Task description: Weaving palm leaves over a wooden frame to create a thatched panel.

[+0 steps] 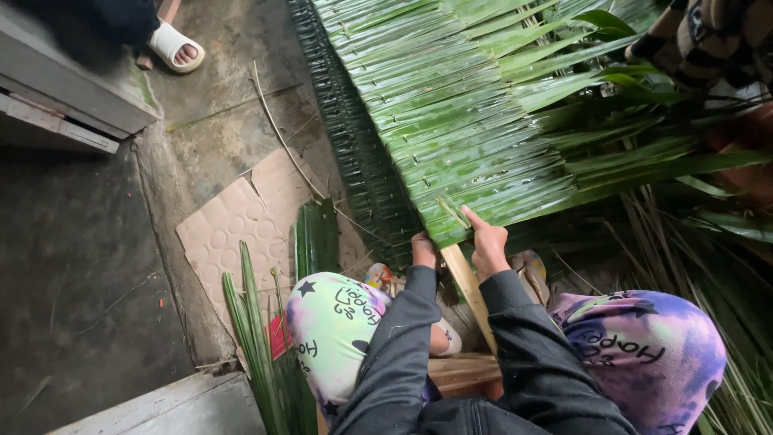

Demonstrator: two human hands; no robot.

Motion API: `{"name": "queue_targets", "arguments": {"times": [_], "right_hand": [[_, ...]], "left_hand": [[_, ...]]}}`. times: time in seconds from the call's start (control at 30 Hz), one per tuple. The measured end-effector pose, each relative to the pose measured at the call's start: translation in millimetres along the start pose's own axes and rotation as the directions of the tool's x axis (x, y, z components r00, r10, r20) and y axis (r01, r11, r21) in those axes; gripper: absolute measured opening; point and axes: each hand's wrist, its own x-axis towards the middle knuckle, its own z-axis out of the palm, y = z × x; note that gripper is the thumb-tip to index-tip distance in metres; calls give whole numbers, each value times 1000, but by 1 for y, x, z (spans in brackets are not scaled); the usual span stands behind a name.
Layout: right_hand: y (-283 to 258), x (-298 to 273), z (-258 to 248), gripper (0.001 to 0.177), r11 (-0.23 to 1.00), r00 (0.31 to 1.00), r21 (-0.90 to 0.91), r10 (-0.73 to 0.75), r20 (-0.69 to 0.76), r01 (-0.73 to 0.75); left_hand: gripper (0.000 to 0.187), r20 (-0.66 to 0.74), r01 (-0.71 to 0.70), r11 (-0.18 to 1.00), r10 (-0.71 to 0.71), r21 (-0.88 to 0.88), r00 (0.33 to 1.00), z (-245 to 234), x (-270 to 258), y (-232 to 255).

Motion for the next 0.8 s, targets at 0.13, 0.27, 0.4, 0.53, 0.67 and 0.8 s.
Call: {"name": "queue_targets", "arguments": {"times": [0.13, 0.27, 0.4, 0.53, 0.67, 0.8], "right_hand": [[-12, -20, 2, 70, 999, 1000, -35, 1, 7, -1], [1, -6, 3, 70, 998, 1000, -62, -24, 16, 25], [21, 26, 0, 70, 998, 999, -54, -41, 16, 42], [27, 39, -1, 70, 999, 999, -20, -40, 30, 40], [25, 36, -1, 69, 999, 999, 13, -36, 40, 36], [0, 4, -1, 70, 1000, 999, -6, -15, 34, 15]], "left_hand": [[20, -24, -20, 999, 21, 44, 1000, -2, 4, -7], [21, 9, -10, 999, 9, 46, 1000, -3, -10, -9], [26, 111, -289, 859, 268, 422, 957, -2, -10, -16], [22, 50, -304, 901, 304, 309, 951, 3, -13, -16], [28, 2, -304, 932, 310, 196, 951, 4, -15, -16], [22, 270, -516, 766, 441, 383, 856, -13, -11, -11]]}}
